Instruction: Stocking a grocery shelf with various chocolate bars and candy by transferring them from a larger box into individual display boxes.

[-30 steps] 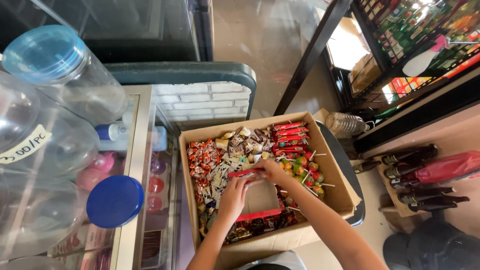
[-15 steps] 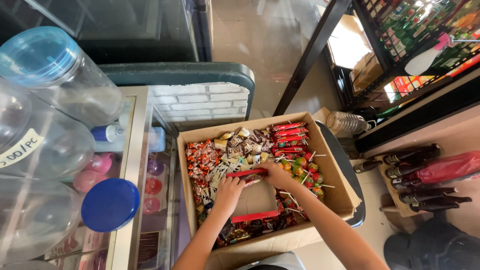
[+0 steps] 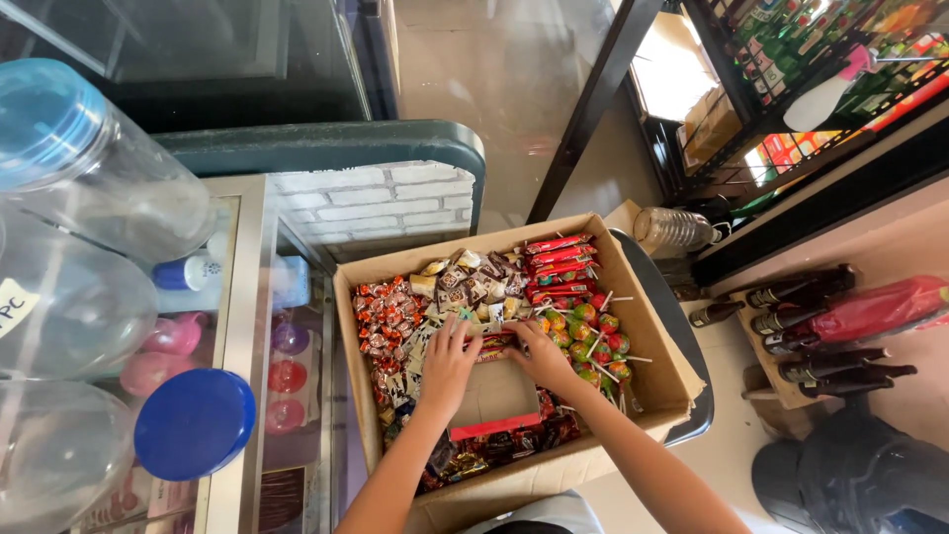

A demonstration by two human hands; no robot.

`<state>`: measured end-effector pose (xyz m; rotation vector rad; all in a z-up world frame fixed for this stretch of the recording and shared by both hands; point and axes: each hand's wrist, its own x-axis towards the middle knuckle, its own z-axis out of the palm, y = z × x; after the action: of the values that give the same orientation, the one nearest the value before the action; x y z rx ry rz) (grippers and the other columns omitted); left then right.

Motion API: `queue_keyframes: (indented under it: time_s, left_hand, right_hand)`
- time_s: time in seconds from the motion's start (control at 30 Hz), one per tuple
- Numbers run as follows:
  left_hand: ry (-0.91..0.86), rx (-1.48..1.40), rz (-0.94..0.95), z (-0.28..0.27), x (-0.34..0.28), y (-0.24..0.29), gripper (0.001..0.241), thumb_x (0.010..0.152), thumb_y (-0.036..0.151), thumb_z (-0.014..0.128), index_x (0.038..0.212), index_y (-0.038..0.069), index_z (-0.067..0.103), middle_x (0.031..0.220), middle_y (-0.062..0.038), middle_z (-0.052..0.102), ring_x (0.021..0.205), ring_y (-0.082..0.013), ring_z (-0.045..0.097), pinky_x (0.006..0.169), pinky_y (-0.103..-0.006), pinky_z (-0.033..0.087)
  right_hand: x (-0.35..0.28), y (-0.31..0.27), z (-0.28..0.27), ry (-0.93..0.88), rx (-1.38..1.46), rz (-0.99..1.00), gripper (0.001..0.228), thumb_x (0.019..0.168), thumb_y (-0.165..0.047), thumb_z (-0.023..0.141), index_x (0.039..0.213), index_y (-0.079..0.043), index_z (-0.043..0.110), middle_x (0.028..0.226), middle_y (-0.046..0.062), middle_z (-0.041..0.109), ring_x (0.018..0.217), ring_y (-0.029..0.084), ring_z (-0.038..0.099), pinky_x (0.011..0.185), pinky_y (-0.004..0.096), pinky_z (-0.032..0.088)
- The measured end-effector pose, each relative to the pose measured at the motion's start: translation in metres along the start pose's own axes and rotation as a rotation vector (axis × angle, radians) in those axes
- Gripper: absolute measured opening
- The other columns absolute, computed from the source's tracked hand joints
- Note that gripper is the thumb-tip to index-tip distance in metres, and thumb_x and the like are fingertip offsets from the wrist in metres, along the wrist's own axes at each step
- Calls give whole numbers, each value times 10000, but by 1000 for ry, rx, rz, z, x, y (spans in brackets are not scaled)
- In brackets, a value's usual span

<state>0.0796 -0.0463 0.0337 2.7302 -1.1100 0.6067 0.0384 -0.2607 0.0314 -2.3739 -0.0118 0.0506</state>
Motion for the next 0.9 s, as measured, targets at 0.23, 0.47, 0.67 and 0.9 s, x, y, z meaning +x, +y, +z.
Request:
queue_keyframes:
  time_s: [0.23,0.47,0.67,0.9]
  left_hand:
    - [-158,-329,-249,32,-11,-7,392,937,24,667,1308,33,542,1247,-170,622,1175,-333,613,1025,-443,490]
    - [-456,-491,-420,36,-5,-20,477,875,124,753,1301,77,544,1235,-116,680,1151,-273,641,1044,-409,482]
    - [-413,-531,-427,25,-2,-21,386,820,88,777,1164,93,603,1175,-92,685,1091,-293,634,1006,-437,479]
    - [-202,-425,-306,15,-7,-10,418,779,107,763,1171,130,620,1127,-67,642,1133,-303,565,962,-464,444]
  right_hand:
    - [12,11,14,102,52,21,355,851,-203,772,1184,-143,664,1111,110,637,974,332,651,819,421,537]
    - [32,36,27,45,136,-17,324,752,-122,836,1035,-95,682,998,101,642,974,291,654,838,394,528]
    - [38,36,34,29,84,48,345,703,-98,856,1005,-91,691,972,92,640,968,290,652,855,388,527]
    - [20,4,0,-6,39,56,413,727,-164,861,1104,-117,698,1010,100,634,936,292,639,838,393,532]
